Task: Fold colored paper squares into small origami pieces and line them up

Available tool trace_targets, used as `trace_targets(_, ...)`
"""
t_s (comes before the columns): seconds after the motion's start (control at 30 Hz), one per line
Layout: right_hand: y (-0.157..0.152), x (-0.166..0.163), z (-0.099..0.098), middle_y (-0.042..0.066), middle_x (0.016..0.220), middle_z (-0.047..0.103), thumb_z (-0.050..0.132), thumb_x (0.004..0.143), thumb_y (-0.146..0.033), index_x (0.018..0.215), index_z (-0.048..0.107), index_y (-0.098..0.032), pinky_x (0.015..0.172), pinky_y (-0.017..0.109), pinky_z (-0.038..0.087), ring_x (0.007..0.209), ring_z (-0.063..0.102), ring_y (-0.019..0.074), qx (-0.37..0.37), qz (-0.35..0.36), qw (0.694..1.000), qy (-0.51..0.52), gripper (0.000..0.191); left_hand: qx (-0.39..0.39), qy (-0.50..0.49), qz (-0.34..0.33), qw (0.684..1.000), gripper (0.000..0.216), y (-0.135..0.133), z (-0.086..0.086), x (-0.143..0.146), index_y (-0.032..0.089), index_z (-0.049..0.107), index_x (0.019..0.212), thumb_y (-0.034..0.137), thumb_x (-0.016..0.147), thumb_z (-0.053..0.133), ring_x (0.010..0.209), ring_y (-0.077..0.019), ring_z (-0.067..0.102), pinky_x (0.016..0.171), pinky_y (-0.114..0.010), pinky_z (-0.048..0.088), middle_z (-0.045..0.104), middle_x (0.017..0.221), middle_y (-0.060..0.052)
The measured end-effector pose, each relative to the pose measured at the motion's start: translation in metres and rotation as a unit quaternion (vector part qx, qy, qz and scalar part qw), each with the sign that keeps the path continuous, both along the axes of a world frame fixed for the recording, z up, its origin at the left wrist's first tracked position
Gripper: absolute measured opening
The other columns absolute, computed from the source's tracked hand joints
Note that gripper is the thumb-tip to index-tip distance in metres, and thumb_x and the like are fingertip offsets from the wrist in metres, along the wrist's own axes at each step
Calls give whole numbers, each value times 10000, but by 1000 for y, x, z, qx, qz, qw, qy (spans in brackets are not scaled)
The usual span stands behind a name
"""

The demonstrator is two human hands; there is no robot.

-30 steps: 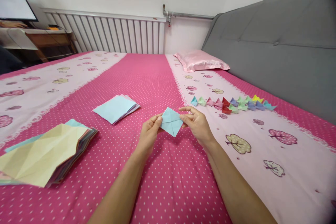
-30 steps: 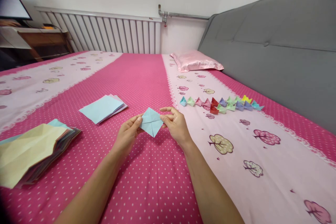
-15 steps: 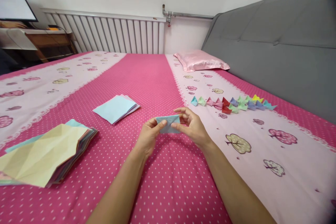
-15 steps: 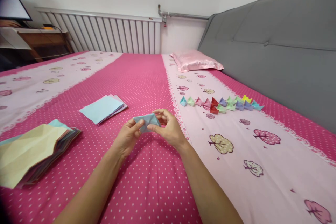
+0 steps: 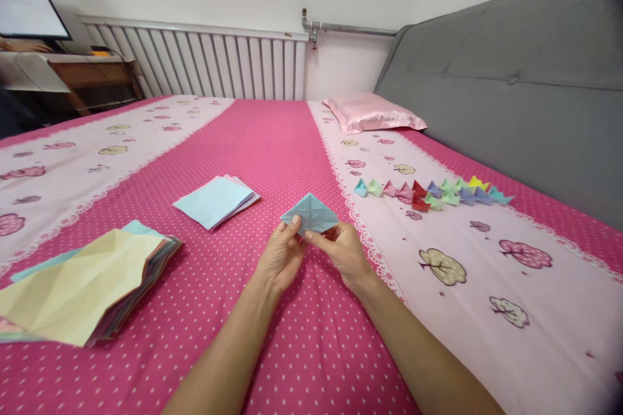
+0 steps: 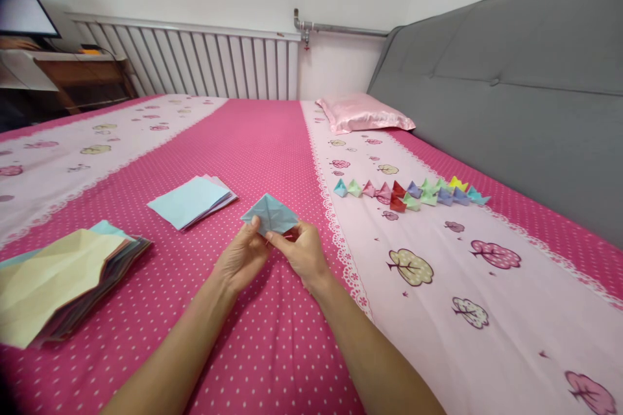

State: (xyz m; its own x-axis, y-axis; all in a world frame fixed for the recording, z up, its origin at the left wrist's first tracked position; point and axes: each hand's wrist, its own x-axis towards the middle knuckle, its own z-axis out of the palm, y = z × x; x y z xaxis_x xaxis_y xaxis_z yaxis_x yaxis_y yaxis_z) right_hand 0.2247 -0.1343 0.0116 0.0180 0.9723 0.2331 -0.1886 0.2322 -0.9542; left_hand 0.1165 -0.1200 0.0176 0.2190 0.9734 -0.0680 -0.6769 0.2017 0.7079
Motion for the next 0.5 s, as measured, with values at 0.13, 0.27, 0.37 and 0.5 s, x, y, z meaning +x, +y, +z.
trace_targets(0.13,4,13,3,30,728,663,608,708,-197,815,661,-154,697,309,497,687,618,167,67,-113,984,-124,128,46,104,52,992,181,1,-2,-3,153,663,781,214,626,733,666,-70,555,679,-184,422,653,774,-2)
trace_targets(0.27,3,26,11,12,729,610,563,722,-133,785,654,-186,653,272,482,679,569,143,177,-199,937,-226,123,42,140,19,989,235,2,1,-7,153,641,911,191,684,686,713,-104,608,743,-223,444,675,875,-42)
trace_targets(0.37,2,32,14,18,779,597,539,733,-90,832,677,-221,670,271,477,729,560,144,233,-217,907,-276,215,-61,64,-111,990,262,1,6,-10,92,610,960,289,818,511,844,-204,644,812,-315,468,676,934,-140)
trace_targets(0.5,3,37,14,27,805,586,550,738,-74,831,701,-252,693,289,474,767,553,153,281,-194,885,-316,251,-110,-44,-198,973,537,3,11,-17,0,583,1010,452,879,323,853,-225,649,827,-325,485,674,904,-192)
